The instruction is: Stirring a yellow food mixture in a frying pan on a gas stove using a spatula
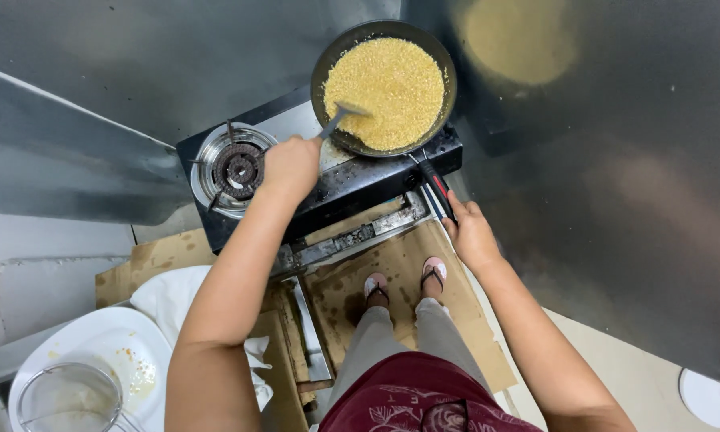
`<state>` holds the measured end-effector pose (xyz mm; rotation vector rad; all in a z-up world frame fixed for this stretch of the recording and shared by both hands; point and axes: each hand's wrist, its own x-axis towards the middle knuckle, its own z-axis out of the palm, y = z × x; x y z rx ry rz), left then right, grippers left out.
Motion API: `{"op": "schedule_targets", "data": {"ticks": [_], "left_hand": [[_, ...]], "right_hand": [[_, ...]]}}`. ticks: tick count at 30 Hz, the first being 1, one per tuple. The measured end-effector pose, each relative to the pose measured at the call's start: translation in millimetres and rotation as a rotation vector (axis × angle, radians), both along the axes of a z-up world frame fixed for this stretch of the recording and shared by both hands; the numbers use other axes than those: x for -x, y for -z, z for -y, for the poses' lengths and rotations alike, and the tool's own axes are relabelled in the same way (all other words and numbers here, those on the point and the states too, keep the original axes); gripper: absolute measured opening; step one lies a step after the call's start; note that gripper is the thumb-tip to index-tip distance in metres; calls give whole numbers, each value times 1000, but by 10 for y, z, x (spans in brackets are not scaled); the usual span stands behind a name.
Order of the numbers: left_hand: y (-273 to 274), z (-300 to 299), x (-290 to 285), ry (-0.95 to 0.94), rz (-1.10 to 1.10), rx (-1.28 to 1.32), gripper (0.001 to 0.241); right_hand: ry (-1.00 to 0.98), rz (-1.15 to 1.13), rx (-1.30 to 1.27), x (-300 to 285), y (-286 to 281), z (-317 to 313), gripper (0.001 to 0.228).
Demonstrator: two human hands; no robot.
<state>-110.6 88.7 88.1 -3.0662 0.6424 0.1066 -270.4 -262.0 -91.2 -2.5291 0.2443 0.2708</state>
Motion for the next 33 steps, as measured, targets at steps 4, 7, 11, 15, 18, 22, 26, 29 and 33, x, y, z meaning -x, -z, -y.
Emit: {"op": "schedule_targets", "data": {"ticks": [4, 7, 11, 15, 18, 22, 26, 29, 33], "left_hand": [[-103, -15, -109, 7, 81, -152, 18], [218, -79, -301, 45, 110, -276, 13], [506, -42, -607, 3, 307, -302, 13], [682, -8, -1027, 73, 531, -282, 12], [409, -20, -1072, 115, 573, -209, 11], [306, 11, -1232, 59, 548, -314, 10], [454, 93, -1462, -25, 478, -410, 12], [554, 223, -1559, -37, 372, -401, 19], [820, 251, -1572, 75, 575, -164, 19]], "right_hand": [[15, -12, -12, 20, -46, -23, 65], [20, -6, -1, 9, -35, -26, 66], [8, 13, -8, 12, -23, -15, 65], [-7, 16, 4, -3, -44, -10, 66], [-6, 6, -16, 6, -9, -9, 65], [-6, 15, -21, 22, 7, -21, 65], [-62, 122, -80, 45, -39, -6, 64], [-116, 216, -154, 63, -77, -10, 64], [-98, 158, -168, 70, -184, -28, 63]]}}
